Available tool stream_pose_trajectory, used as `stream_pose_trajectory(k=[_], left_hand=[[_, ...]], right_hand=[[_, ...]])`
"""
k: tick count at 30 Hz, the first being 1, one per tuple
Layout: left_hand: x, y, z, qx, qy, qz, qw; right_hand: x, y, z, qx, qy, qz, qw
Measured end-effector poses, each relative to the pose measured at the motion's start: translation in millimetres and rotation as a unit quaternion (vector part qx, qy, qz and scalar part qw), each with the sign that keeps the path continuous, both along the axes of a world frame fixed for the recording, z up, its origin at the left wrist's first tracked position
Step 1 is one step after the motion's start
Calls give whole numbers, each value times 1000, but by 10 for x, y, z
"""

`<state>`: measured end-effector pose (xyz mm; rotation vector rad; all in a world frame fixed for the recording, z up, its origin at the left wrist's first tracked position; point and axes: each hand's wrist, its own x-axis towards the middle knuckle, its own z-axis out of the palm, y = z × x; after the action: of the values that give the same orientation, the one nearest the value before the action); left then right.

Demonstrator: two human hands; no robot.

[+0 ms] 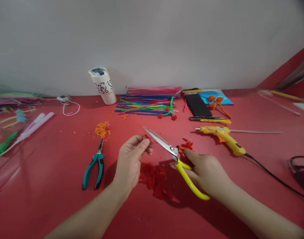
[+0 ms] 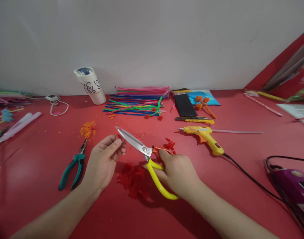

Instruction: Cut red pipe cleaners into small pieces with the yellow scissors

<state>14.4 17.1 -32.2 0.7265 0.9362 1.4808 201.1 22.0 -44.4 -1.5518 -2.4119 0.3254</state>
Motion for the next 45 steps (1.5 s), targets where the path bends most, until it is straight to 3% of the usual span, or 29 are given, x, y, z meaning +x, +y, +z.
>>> stream_pose_trajectory(k=[3, 7, 10, 13, 16, 23, 27, 32, 37, 45], left_hand=[[29, -26, -2, -36, -5, -75, 996], [81, -75, -14, -79, 15, -197, 977], [111, -104, -18, -94, 44, -254, 961], [125, -117, -20, -107, 64, -285, 950], [137, -124, -23, -101, 92, -285, 949], [185, -171, -27, -36, 251, -195, 948], [150, -126, -19, -56, 204, -153, 965], [42, -20, -43, -18, 120, -31, 992], [-9, 18, -51, 7, 79, 24, 997], [-24, 10, -9, 24, 97, 38, 994]], right_hand=[[-87, -18, 74, -124, 178, -23, 976], [-193, -75, 143, -253, 393, -61, 882], [-212, -104, 134, -304, 476, -67, 822], [-196, -121, 122, -315, 495, -70, 807], [-188, -134, 150, -309, 475, -71, 821], [-227, -150, 215, -228, 379, -60, 895], [-142, -101, 173, -156, 311, -34, 937], [-31, -56, 137, -57, 88, -1, 994], [-50, -80, 96, -23, -55, 32, 998], [-22, -64, 32, 37, -105, 37, 993]])
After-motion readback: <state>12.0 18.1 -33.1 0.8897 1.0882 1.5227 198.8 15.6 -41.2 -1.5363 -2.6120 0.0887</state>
